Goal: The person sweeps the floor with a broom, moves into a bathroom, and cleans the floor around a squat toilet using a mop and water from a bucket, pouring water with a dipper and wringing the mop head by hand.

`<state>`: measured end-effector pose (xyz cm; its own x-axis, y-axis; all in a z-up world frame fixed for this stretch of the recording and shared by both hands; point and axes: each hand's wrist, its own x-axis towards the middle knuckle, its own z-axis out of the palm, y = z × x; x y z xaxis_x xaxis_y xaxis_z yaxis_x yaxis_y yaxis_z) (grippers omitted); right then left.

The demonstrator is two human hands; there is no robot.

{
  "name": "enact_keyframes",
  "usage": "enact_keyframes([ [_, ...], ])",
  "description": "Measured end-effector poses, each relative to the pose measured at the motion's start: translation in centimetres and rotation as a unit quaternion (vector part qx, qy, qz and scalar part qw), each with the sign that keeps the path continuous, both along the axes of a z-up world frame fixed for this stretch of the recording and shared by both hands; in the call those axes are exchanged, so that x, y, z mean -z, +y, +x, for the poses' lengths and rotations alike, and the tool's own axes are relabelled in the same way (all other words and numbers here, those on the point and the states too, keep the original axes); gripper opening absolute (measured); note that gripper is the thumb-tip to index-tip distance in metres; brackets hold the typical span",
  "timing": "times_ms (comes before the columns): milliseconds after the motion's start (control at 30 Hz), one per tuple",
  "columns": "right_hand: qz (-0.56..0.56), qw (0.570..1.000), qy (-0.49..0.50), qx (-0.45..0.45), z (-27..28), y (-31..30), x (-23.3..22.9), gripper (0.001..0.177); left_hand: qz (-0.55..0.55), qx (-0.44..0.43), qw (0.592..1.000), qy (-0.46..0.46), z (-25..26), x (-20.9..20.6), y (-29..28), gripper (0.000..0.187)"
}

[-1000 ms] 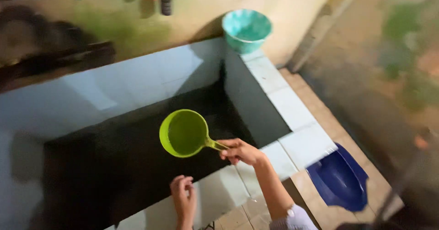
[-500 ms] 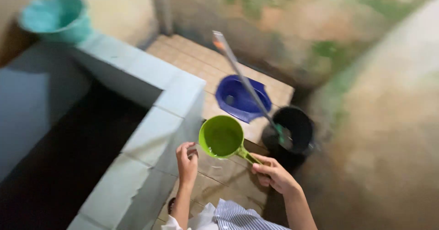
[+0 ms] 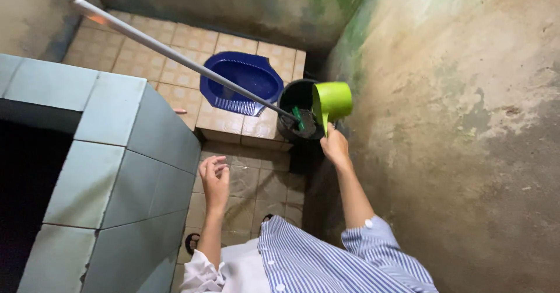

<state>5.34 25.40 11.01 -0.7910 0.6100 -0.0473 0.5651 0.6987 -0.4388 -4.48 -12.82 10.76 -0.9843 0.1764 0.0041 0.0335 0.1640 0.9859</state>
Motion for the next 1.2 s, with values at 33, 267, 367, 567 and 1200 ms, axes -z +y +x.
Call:
enact_keyframes([
  [33, 0.039, 0.999, -0.011, 0.007, -0.4, 1.3, 1.6, 0.057, -0.005, -0.001, 1.000, 0.000, 0.1, -0.1, 0.3, 0.030],
  [267, 0.165, 0.984, 0.029, 0.060, -1.0, 5.9, 2.5, 0.058, -0.012, -0.004, 1.000, 0.007, 0.6, -0.4, 1.6, 0.027],
  [367, 0.169, 0.981, 0.066, 0.064, -0.8, 4.7, 0.1, 0.067, -0.015, -0.004, 1.000, 0.004, 0.7, -0.4, 1.6, 0.026],
  [567, -0.349, 0.867, 0.321, 0.152, -0.9, -2.1, -2.4, 0.062, -0.002, 0.001, 1.000, -0.017, 0.5, 2.1, 1.8, 0.026],
  [1200, -0.585, 0.765, 0.129, -0.239, -12.2, -40.6, -6.5, 0.047, -0.043, 0.110, 0.988, -0.094, -2.5, 12.4, -13.3, 0.037],
])
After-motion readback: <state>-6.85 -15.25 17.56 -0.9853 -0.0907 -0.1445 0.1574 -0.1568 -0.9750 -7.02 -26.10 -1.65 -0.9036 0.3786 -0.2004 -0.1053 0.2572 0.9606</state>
